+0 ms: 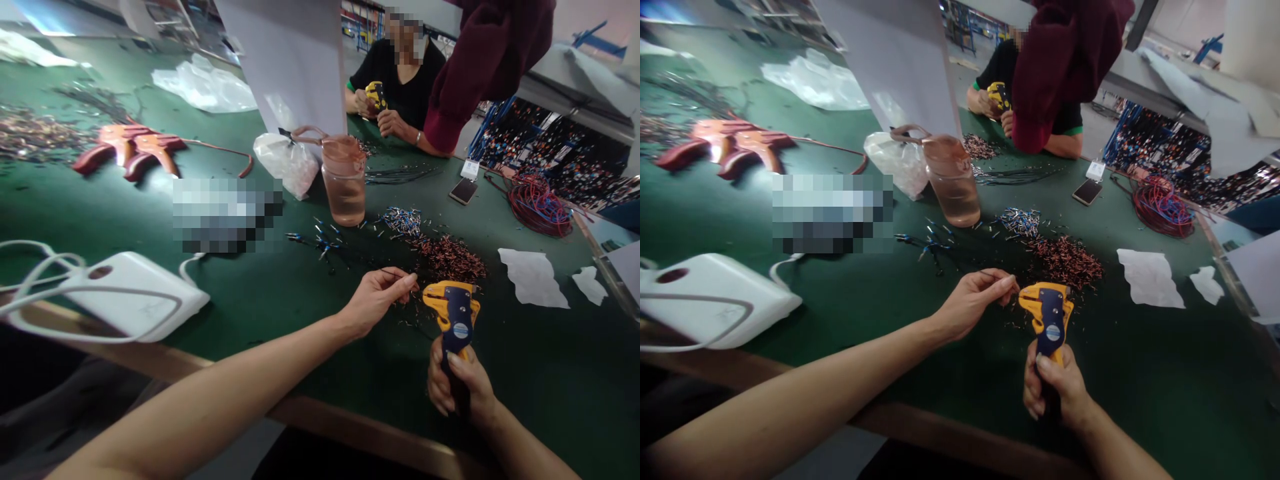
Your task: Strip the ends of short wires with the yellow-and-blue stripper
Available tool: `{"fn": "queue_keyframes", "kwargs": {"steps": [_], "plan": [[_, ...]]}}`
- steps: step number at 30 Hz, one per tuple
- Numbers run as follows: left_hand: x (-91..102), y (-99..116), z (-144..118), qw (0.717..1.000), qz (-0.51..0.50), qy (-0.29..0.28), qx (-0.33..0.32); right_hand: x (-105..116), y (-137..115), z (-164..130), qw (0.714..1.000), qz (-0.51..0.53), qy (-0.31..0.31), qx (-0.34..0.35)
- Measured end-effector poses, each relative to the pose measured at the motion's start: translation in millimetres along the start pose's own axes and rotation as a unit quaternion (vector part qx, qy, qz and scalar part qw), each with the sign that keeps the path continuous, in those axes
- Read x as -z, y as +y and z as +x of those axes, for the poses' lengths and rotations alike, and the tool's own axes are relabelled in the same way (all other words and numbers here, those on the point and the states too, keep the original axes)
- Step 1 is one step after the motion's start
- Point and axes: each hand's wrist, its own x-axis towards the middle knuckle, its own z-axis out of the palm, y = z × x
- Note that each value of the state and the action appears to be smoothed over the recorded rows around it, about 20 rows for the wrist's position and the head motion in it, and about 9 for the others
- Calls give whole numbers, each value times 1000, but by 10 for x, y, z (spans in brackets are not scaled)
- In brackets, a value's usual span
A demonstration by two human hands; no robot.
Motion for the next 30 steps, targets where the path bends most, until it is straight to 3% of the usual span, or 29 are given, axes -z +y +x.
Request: {"fn": "queue_keyframes", "kwargs": {"steps": [10,20,30], "plan": [[15,-1,34,996,-2,85,-35,-58,-68,66,995,-53,69,53],[-8,-3,-61,988,122,33,-93,-39,-15,70,975,-155,146,62],[-22,-19,-75,986,144,14,-88,-103,-38,68,962,-200,173,64]]}}
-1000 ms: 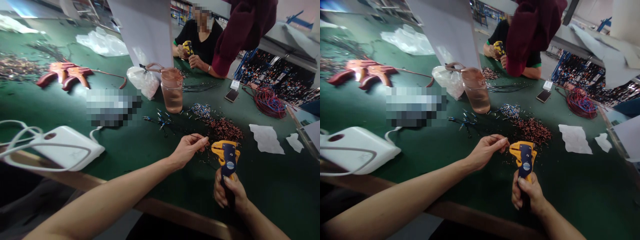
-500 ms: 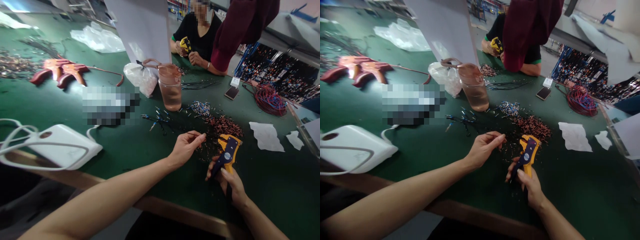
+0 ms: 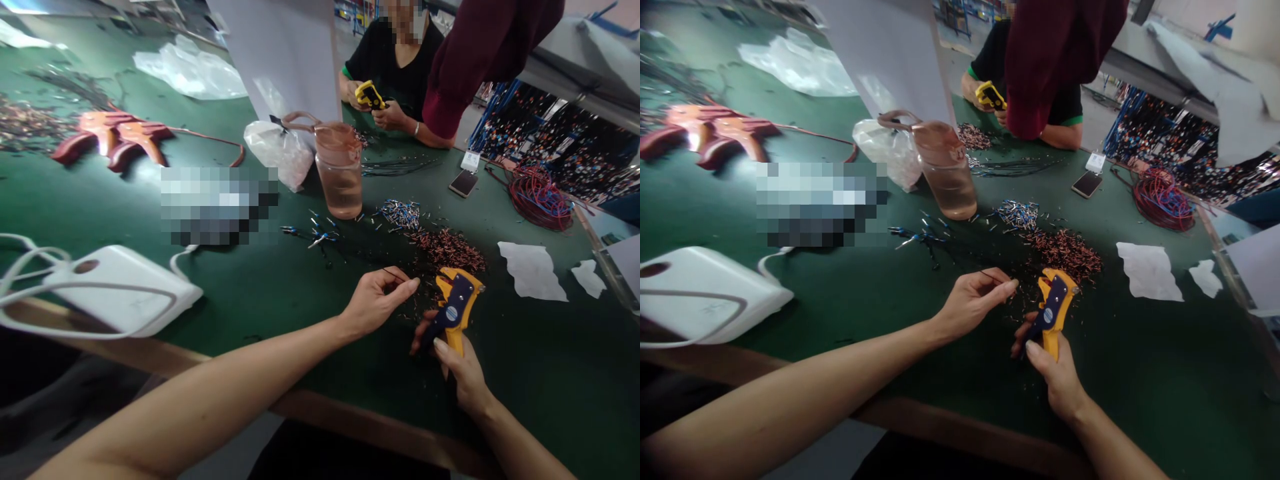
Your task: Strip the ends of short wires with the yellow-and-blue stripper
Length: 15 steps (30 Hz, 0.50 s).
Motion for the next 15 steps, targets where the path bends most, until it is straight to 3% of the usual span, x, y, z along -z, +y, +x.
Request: {"fn": "queue_keyframes", "kwargs": {"steps": [5,15], "plan": [[-14,10,-13,1000,-4,11,16,-40,-25,-14,999,-26,18,-3],[-85,40,-93,999,-23,-26,8,-90,-102,-5,995,-98,9,23]]}}
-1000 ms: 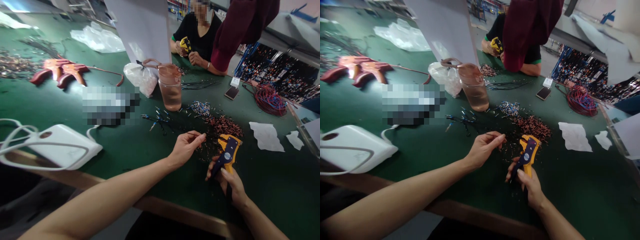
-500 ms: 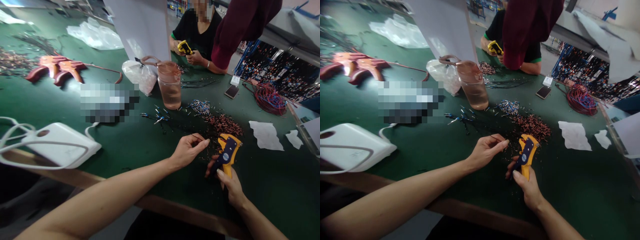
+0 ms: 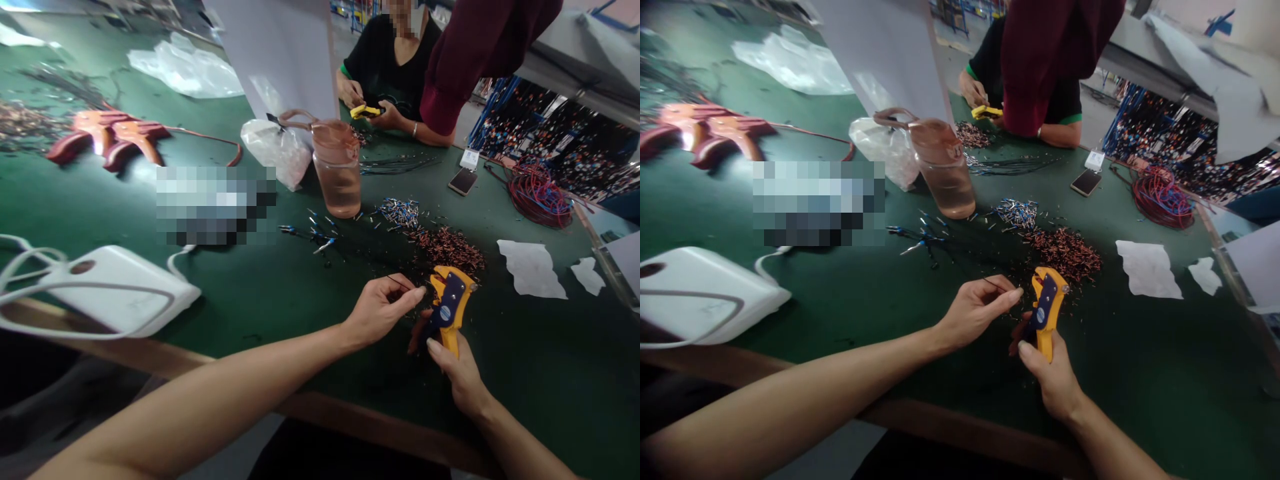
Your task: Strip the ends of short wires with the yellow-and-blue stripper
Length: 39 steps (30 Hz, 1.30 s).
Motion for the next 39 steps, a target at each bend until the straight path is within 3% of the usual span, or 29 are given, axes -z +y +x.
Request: {"fn": "queue_keyframes", "kwargs": {"steps": [18,22,29,39], "plan": [[-13,-28,-19,999,-6,-32,23,23,205,18,996,61,63,-29],[26,-16,38,999,-26,2,34,66,183,32,991,130,9,-39],[82,-24,137,993,-73,81,55,119,72,51,957,261,-95,-84],[94,-58,161,989,-120,51,68,167,52,29,915,315,-205,-148]]}}
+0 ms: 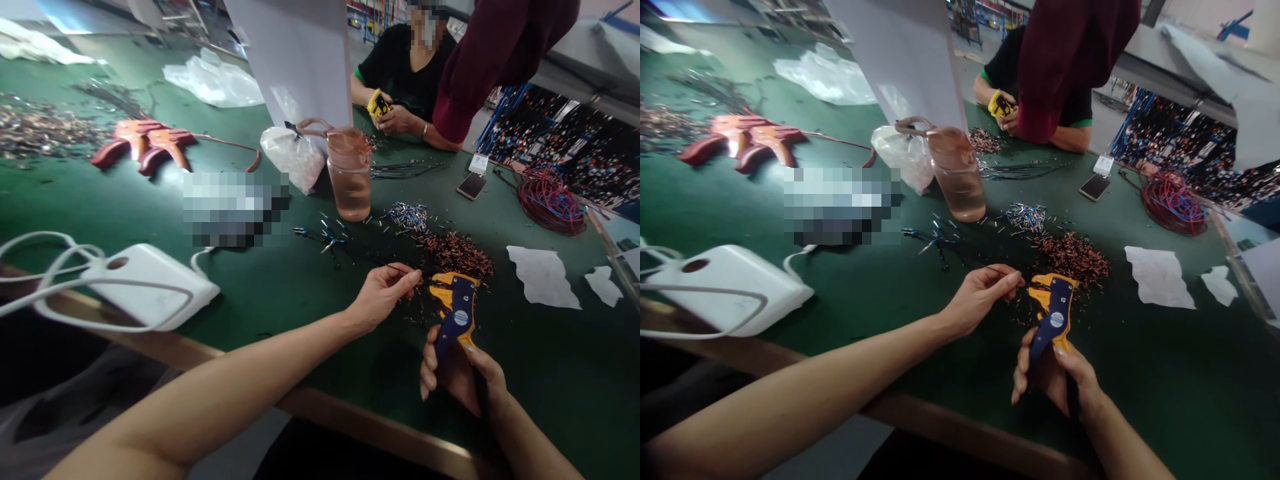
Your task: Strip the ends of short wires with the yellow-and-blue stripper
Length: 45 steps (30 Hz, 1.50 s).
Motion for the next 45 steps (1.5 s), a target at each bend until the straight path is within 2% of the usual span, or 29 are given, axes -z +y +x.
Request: {"fn": "queue_keyframes", "kwargs": {"steps": [7,17,24,30,37,45], "plan": [[-8,0,-11,1000,6,-14,2,-37,15,-17,1000,5,-26,-3],[-16,37,-29,999,14,-37,2,-27,102,-18,1000,5,-8,20],[-23,45,-38,999,11,-34,-2,3,168,-9,998,-21,11,61],[-27,45,-31,1000,13,-22,-15,35,175,-21,993,-64,35,89],[24,9,16,997,45,45,-34,4,61,21,974,-123,89,171],[-8,6,-46,993,100,20,-51,43,104,15,947,-224,156,168]]}}
